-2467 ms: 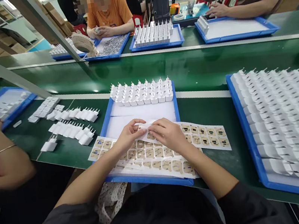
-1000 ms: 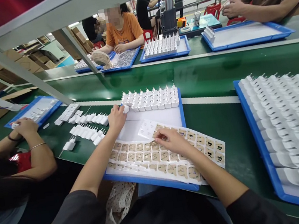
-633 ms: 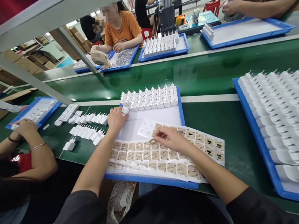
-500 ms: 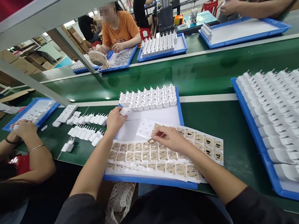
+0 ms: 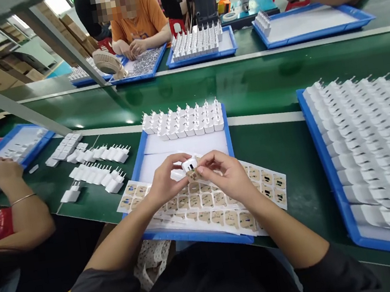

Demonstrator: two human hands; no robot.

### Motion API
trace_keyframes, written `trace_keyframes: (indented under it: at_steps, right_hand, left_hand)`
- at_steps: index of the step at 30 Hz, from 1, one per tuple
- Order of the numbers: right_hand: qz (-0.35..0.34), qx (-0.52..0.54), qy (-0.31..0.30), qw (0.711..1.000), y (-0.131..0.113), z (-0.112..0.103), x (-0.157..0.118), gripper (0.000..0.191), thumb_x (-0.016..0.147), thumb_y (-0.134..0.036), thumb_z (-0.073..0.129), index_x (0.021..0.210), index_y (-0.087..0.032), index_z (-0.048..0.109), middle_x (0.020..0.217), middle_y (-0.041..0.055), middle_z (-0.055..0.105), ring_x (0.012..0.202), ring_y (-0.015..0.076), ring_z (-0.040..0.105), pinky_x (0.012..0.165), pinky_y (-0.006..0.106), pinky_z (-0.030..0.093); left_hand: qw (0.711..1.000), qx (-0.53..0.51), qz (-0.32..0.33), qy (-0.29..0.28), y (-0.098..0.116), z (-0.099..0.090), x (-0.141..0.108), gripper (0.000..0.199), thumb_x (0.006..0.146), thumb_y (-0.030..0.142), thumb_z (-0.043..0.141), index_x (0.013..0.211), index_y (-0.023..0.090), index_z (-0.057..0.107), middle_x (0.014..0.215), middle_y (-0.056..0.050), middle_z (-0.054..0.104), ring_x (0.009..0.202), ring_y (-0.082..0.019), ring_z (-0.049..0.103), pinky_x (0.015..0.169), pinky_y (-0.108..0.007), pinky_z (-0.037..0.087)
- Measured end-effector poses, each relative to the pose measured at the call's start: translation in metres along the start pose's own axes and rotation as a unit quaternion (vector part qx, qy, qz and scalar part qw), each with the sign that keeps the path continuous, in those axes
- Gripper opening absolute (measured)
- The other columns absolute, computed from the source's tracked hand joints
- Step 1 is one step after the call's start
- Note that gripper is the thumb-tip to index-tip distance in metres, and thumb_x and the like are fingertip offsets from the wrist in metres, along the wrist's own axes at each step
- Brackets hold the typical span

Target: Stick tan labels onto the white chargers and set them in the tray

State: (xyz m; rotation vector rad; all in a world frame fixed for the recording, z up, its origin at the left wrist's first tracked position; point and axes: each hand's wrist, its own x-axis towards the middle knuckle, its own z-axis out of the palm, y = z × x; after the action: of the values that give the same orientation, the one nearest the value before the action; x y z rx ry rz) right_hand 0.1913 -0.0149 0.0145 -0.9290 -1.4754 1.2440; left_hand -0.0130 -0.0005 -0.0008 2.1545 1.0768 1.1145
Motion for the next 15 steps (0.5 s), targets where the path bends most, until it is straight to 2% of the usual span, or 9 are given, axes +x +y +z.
trace_keyframes:
  at_steps: [3, 6, 15]
  right_hand:
    - [-0.002, -0.006, 0.042, 0.999, -0.0013, 0.0021, -0.0017, 0.014, 0.087, -0.035, 0.069, 0.089, -0.022, 0.066, 0.086, 0.0031, 0.068, 0.081, 0.018, 0.065, 0.075, 0.033, 0.055]
    - [-0.002, -0.01, 0.051, 0.999, -0.0027, 0.0042, -0.003, 0.012, 0.088, -0.035, 0.069, 0.089, -0.023, 0.067, 0.086, 0.0026, 0.068, 0.082, 0.0185, 0.066, 0.077, 0.034, 0.057]
    - [0.013, -0.017, 0.059, 0.998, -0.004, 0.0064, -0.0043, 0.012, 0.088, -0.035, 0.07, 0.089, -0.023, 0.067, 0.087, 0.0027, 0.069, 0.082, 0.0183, 0.067, 0.077, 0.035, 0.058]
  left_hand:
    - [0.999, 0.021, 0.04, -0.003, -0.0024, 0.0025, -0.0072, 0.037, 0.081, 0.022, 0.071, 0.113, 0.021, 0.052, 0.114, -0.01, 0.067, 0.103, -0.019, 0.066, 0.077, -0.03, 0.06]
    - [0.997, 0.041, 0.072, -0.004, 0.0008, 0.0016, -0.0092, 0.037, 0.081, 0.021, 0.071, 0.112, 0.021, 0.052, 0.114, -0.01, 0.068, 0.101, -0.019, 0.066, 0.077, -0.03, 0.059]
    - [0.996, 0.038, 0.075, -0.008, 0.0038, -0.0019, -0.0076, 0.036, 0.082, 0.019, 0.071, 0.112, 0.02, 0.052, 0.114, -0.01, 0.068, 0.101, -0.018, 0.066, 0.075, -0.028, 0.059]
